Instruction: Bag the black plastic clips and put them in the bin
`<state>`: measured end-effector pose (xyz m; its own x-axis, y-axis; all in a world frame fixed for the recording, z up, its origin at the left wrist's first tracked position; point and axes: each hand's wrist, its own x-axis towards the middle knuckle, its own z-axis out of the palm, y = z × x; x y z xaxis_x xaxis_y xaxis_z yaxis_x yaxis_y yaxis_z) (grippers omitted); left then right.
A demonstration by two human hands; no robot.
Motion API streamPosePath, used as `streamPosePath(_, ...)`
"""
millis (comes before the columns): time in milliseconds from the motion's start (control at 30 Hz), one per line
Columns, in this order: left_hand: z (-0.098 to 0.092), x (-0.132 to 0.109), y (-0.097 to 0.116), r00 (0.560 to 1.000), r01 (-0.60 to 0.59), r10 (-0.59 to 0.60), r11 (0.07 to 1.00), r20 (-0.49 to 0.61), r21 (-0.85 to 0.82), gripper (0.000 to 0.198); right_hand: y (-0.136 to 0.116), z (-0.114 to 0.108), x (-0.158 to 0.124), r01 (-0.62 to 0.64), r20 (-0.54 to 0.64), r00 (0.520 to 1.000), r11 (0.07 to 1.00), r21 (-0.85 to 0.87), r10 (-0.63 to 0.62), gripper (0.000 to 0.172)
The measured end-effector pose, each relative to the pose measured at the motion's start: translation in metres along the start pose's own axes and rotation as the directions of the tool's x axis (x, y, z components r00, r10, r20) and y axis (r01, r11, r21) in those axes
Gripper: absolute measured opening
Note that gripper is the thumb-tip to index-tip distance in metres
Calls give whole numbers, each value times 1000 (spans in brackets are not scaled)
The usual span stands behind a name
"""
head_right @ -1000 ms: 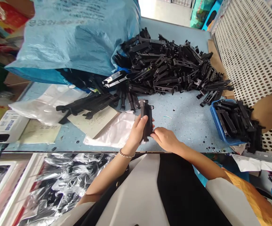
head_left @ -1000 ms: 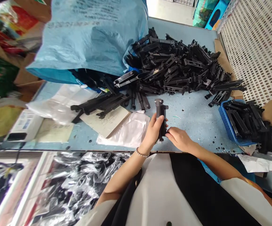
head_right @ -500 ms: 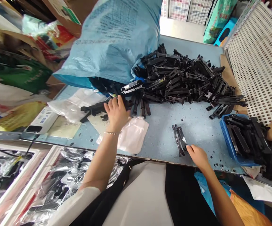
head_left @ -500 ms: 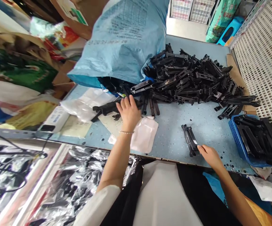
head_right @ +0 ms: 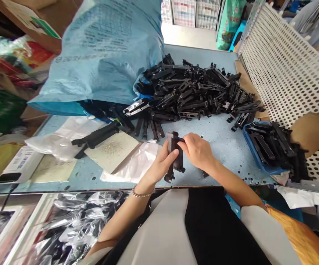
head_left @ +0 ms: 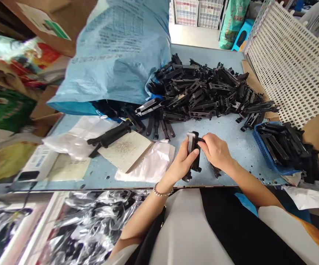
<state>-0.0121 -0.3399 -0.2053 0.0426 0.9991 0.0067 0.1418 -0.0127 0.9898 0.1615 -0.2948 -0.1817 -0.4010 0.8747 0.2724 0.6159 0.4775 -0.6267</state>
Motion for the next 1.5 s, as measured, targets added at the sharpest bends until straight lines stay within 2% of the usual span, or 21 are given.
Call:
streamPosePath(67,3,-4,-1,999,-28,24,994,43,110,59,3,3,3,-94,65,994,984,154,85,36)
streamPosePath(100,4,-6,-2,999,-46,41,985,34,165,62,5,5,3,-175,121,982,942,286,146,40)
streamPosePath(200,7,-4,-6,996,-91,95,968,-4,234,70,14,11,1,-433,336,900,647,628,277,52)
streamPosePath(233,8,-2,-8,996,-81,86,975,-15,205,69,17,12,0,-474,384,880,579,663,279,55)
streamPosePath(267,8,1,-10,998,-51,56,987,-31,150,66,18,12,-3,-484,409,873,580,655,267,57)
streamPosePath(333,7,7,-13,995,46,-45,999,-84,8,58,18,12,-14,-377,376,907,767,519,191,54)
streamPosePath(400,4,13,-15,983,120,-134,986,-126,-116,50,15,12,-27,-99,311,950,965,245,18,46)
streamPosePath(433,2,15,-15,980,133,-154,979,-129,-157,48,12,13,-34,63,301,949,993,96,-89,40)
streamPosePath(533,3,15,-16,982,124,-150,971,-117,-205,46,7,17,-49,420,349,873,889,-181,-341,30)
streamPosePath(633,9,13,-22,983,133,-155,970,-95,-205,49,11,24,-55,561,411,797,795,-231,-443,31)
streamPosePath(733,15,10,-28,987,138,-151,971,-49,-196,49,19,32,-57,574,452,771,796,-190,-448,38)
streamPosePath(867,11,6,-24,988,111,-129,977,-87,-180,55,28,29,-47,488,458,794,868,-88,-400,40)
streamPosePath(933,5,3,-18,986,128,-146,973,-84,-192,56,29,18,-33,471,372,842,869,-153,-391,34)
streamPosePath(1000,1,1,-11,985,160,-170,960,-25,-232,56,29,3,-15,485,248,873,809,-332,-421,28)
streamPosePath(1067,0,-1,-7,981,196,-188,943,55,-268,53,30,-10,1,544,221,833,681,-490,-507,25)
streamPosePath(1133,4,-2,-11,974,223,-201,935,107,-274,46,35,-18,9,636,299,757,551,-540,-581,27)
streamPosePath(1233,19,-7,-31,968,241,-218,944,121,-225,38,50,-15,8,722,414,684,475,-504,-600,32)
streamPosePath(1300,34,-13,-51,969,236,-225,966,101,-104,35,62,-5,-1,718,467,695,503,-480,-547,34)
streamPosePath(1400,51,-19,-76,988,129,-146,960,54,249,35,77,15,-20,637,510,763,596,-489,-398,25)
streamPosePath(1467,46,-12,-85,998,-9,-18,879,53,476,35,83,26,-33,563,495,811,649,-512,-312,14)
streamPosePath(1500,35,-3,-86,998,-65,41,830,56,554,33,85,29,-38,529,479,831,669,-522,-283,10)
